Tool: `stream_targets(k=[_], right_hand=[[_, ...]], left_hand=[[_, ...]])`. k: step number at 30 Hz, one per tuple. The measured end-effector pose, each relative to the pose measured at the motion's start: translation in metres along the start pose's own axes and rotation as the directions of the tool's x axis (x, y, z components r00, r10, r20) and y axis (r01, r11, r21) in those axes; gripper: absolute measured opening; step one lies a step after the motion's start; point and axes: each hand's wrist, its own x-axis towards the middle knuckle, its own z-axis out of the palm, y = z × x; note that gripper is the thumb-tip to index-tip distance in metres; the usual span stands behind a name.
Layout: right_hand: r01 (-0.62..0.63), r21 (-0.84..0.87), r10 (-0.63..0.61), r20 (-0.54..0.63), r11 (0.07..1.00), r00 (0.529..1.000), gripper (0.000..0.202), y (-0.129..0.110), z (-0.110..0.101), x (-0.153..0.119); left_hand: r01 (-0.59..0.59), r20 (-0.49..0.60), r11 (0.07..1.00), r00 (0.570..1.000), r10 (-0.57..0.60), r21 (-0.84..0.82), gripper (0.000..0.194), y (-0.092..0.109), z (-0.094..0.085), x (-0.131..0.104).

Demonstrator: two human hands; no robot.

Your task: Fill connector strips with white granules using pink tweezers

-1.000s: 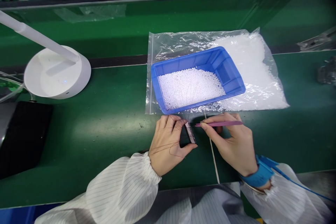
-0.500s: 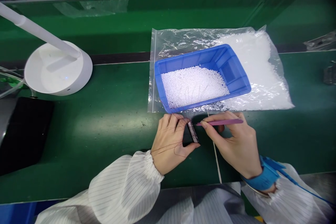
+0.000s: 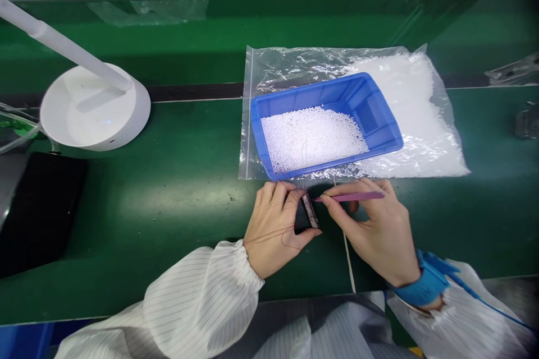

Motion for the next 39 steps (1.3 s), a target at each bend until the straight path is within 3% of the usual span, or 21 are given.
stream_targets(k=[11,20,30,39], right_hand=[[0.001,0.001,-0.001,-0.012,1.000,1.000,0.004,-0.002,-0.001,0.001],[-0.047,0.049,0.049,-0.047,0.998,0.998,0.006,-0.001,-0.020,0.003],[-0.051,0.058,0.051,-0.005,0.997,0.999,0.004,0.003,0.002,0.001],[-0.034,0.020,0.034,-0.003,0.999,0.999,0.003,0.000,-0.001,0.002]], left_hand=[[-0.001,0.000,1.000,1.000,0.001,-0.002,0.065,-0.001,0.000,0.000],[0.000,-0.005,1.000,1.000,0.000,0.009,0.063,0.000,-0.002,-0.001],[0.012,0.000,1.000,1.000,-0.012,-0.001,0.062,-0.001,-0.001,0.000],[0.018,0.014,1.000,1.000,-0.018,-0.011,0.062,0.000,-0.003,-0.001]])
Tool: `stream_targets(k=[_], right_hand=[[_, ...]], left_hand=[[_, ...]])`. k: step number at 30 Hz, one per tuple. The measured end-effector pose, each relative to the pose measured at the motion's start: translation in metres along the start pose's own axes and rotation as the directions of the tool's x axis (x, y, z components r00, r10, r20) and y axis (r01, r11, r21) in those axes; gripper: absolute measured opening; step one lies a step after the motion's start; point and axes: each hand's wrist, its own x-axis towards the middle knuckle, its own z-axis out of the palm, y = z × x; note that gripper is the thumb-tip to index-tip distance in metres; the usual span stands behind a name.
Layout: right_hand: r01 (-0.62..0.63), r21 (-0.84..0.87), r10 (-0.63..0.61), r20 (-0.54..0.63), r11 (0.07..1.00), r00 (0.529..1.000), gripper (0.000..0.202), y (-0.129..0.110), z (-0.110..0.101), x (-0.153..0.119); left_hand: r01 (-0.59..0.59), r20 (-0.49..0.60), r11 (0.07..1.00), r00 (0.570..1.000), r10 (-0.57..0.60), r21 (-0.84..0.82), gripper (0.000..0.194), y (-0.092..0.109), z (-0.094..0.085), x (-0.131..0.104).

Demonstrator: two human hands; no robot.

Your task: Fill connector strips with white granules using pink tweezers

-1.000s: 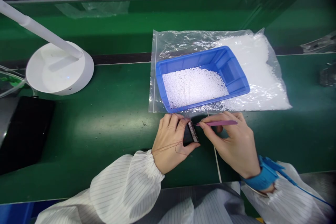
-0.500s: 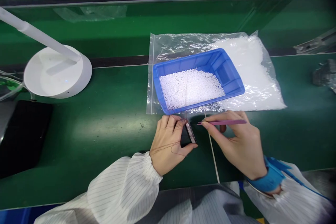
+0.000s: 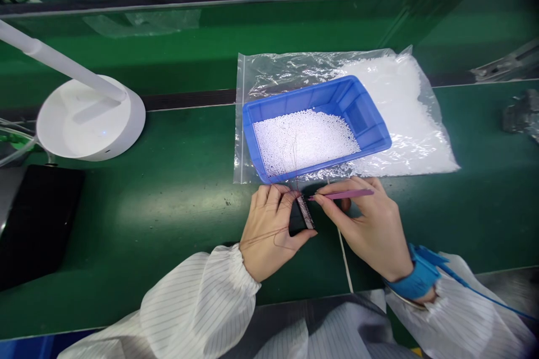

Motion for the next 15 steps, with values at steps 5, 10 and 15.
stream_targets(k=[5,10,15], right_hand=[[0.007,-0.010,-0.007,-0.001,1.000,1.000,0.004,-0.0011,-0.0001,0.0005],[0.028,-0.004,-0.028,0.008,1.000,1.000,0.004,-0.0008,0.0007,0.0010],[0.036,0.001,-0.036,0.013,0.999,0.999,0.005,-0.0014,0.0035,0.0011]], left_hand=[[0.003,-0.002,1.000,1.000,-0.003,-0.002,0.062,0.0004,0.0000,0.0008],[0.006,-0.007,1.000,1.000,-0.006,-0.001,0.062,0.0004,0.0002,0.0006],[0.005,-0.002,1.000,1.000,-0.005,-0.004,0.061,0.0005,-0.0004,0.0010]])
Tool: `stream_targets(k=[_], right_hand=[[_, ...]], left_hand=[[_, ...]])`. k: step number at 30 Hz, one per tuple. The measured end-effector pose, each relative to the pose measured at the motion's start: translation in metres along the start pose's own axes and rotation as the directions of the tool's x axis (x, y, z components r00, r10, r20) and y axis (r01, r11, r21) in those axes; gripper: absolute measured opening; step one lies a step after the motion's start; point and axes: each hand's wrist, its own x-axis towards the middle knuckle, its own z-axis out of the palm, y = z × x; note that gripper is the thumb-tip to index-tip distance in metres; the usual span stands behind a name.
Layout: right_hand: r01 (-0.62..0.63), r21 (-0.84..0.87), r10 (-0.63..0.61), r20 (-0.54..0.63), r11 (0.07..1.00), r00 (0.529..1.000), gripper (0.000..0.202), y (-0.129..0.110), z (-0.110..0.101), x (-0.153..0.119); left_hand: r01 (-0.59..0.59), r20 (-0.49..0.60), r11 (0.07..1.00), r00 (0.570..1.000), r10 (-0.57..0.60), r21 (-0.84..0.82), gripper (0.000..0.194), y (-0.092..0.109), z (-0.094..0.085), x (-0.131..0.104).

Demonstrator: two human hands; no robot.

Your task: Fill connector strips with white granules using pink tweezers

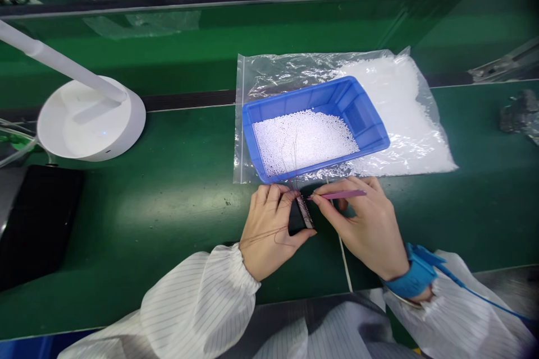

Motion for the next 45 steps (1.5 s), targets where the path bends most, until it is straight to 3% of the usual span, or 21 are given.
stream_targets(k=[3,7,12,16,21,25,33,45], right_hand=[[-0.009,0.003,0.009,-0.010,1.000,1.000,0.005,-0.003,-0.007,0.000],[-0.032,-0.026,0.030,-0.086,0.999,0.996,0.006,-0.002,-0.034,0.004],[-0.075,-0.226,0.011,-0.274,0.971,0.962,0.011,0.029,-0.060,0.027],[-0.048,-0.265,-0.013,-0.226,0.963,0.974,0.012,0.059,-0.052,0.053],[0.033,-0.338,-0.088,-0.146,0.940,0.985,0.011,0.076,-0.039,0.069],[0.085,-0.363,-0.115,-0.062,0.928,0.991,0.016,0.082,-0.039,0.071],[0.144,-0.402,-0.157,0.000,0.904,0.988,0.023,0.087,-0.039,0.072],[0.133,-0.407,-0.166,-0.047,0.904,0.985,0.019,0.087,-0.042,0.071]], left_hand=[[0.000,0.003,1.000,1.000,0.000,0.002,0.061,0.000,0.000,0.000],[-0.013,-0.006,1.000,1.000,0.013,0.008,0.062,-0.001,0.000,0.000],[-0.027,-0.034,0.999,0.999,0.028,0.021,0.063,-0.002,0.002,-0.002],[-0.039,-0.035,0.999,0.999,0.040,0.033,0.065,-0.002,0.002,-0.003],[-0.038,-0.026,0.999,0.999,0.038,0.029,0.065,-0.002,0.002,-0.003],[-0.033,-0.043,0.999,0.999,0.034,0.019,0.065,-0.002,0.003,-0.004],[-0.029,-0.047,0.999,0.998,0.030,0.018,0.066,-0.002,0.003,-0.004],[-0.032,-0.035,0.999,0.999,0.032,0.022,0.068,-0.002,0.003,-0.003]])
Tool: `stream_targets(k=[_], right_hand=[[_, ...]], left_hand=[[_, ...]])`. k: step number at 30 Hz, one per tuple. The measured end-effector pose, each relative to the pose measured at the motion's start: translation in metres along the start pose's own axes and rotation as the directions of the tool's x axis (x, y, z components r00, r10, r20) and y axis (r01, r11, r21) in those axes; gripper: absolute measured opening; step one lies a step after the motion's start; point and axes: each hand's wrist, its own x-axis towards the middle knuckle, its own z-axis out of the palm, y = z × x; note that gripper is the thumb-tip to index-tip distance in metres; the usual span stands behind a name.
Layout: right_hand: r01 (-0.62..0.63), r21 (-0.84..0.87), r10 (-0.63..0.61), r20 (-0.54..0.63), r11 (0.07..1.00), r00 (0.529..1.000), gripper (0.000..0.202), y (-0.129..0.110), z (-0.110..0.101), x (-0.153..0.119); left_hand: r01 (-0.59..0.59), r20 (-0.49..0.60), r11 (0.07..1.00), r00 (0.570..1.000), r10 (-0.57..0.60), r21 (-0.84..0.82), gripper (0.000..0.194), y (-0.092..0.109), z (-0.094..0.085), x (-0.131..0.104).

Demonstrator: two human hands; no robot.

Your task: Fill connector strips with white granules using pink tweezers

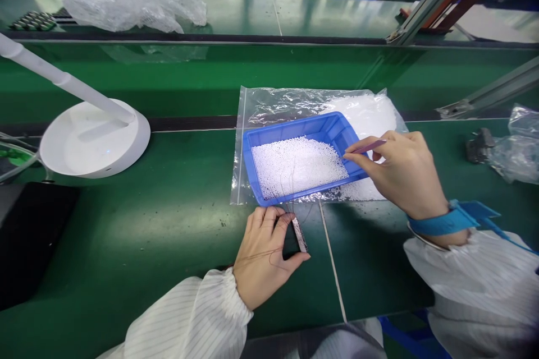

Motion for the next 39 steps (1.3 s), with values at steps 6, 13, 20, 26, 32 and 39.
stream_targets(k=[6,13,20,26,32,39], right_hand=[[0.033,-0.036,-0.031,0.052,0.999,0.998,0.015,-0.0002,-0.0016,0.0008],[0.023,-0.034,-0.020,0.088,0.999,0.996,0.014,0.0007,0.0019,0.0019],[0.051,-0.022,-0.049,0.069,0.998,0.996,0.013,0.0017,0.0027,0.0018],[0.056,-0.024,-0.054,0.059,0.998,0.997,0.013,0.0034,0.0043,0.0018],[0.038,-0.027,-0.036,0.087,0.999,0.996,0.014,0.0024,0.0049,0.0022],[0.010,-0.005,-0.009,0.051,1.000,0.999,0.011,0.0000,-0.0009,0.0031]], left_hand=[[0.005,0.002,1.000,1.000,-0.005,0.002,0.067,-0.0001,-0.0003,-0.0005],[0.001,0.008,1.000,1.000,-0.001,0.009,0.067,0.0006,-0.0005,-0.0004],[-0.004,0.003,1.000,1.000,0.004,0.005,0.067,-0.0004,0.0006,-0.0002],[-0.003,0.005,1.000,1.000,0.003,0.008,0.067,-0.0010,0.0004,-0.0008],[-0.003,-0.001,1.000,1.000,0.003,0.011,0.067,-0.0008,0.0006,-0.0005],[-0.002,0.000,1.000,1.000,0.002,0.004,0.067,-0.0006,0.0005,-0.0007]])
